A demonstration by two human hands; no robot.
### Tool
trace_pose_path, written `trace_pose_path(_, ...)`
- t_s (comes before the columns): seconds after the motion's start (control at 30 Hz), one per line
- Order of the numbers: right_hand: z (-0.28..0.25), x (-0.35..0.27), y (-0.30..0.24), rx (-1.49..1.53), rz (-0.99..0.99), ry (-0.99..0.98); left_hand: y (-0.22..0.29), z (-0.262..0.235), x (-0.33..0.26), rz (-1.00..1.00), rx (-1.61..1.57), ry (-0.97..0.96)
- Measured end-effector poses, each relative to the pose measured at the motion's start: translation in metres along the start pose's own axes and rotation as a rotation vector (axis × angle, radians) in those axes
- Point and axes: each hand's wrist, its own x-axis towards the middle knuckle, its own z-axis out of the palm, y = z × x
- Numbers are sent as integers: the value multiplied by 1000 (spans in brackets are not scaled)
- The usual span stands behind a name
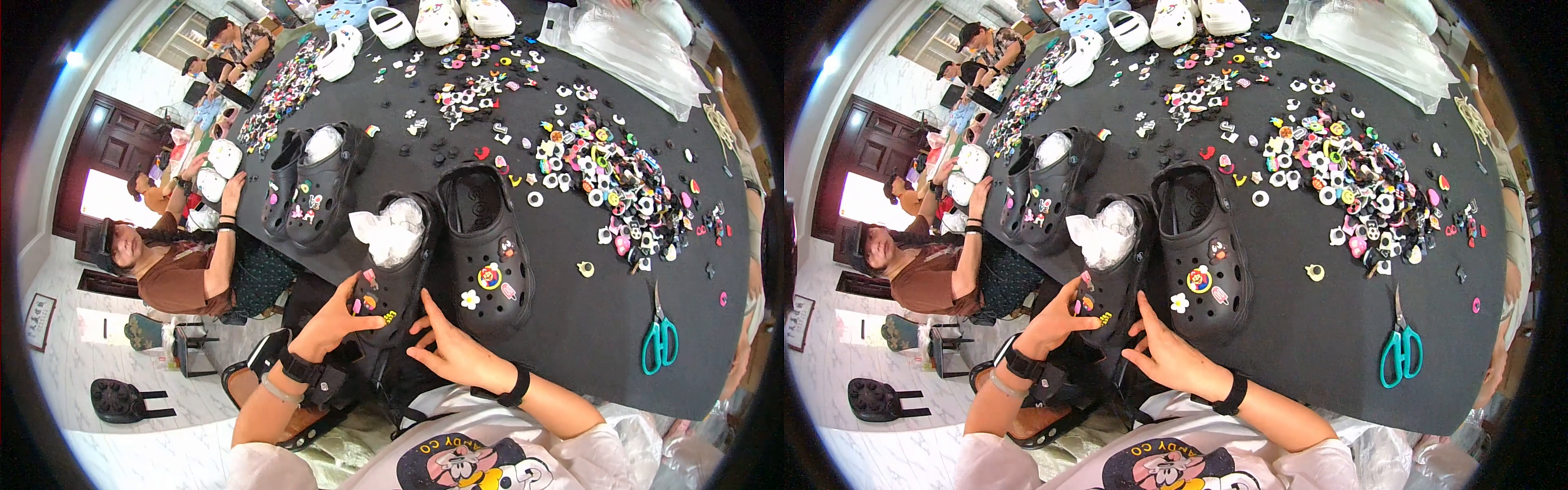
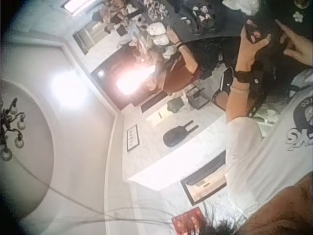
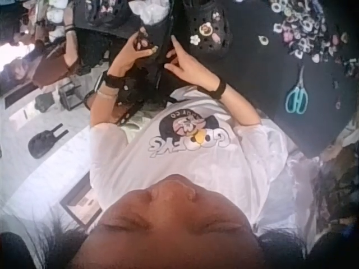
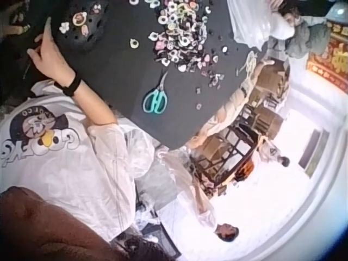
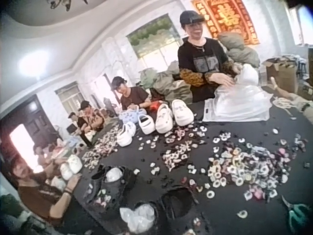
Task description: Attach decorative charms to the holes of clogs.
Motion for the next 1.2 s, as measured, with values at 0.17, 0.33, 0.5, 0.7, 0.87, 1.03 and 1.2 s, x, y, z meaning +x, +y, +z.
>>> trace_pose_path(0.17, 6, 15, 15, 1, -56, 54, 9, -2, 4, -31, 153, -9)
trace_pose_path(0.33, 9, 22, 21, -27, -53, 71, 17, 2, 6, -47, 231, -18)
trace_pose_path(0.5, 9, 26, 20, 31, -29, 81, 16, 1, 7, -8, 314, 24)
trace_pose_path(0.7, 8, 28, 23, -2, -35, 96, 24, 1, 9, -12, 388, -7)
trace_pose_path(0.87, 13, 30, 9, 28, 11, 153, -1, -17, 7, 31, 375, -32)
trace_pose_path(1.03, 9, 29, -1, 56, 89, 197, 0, -1, -5, 74, 322, -19)
trace_pose_path(1.2, 14, 33, -4, -17, 153, 242, 10, 1, -8, -2, 205, -56)
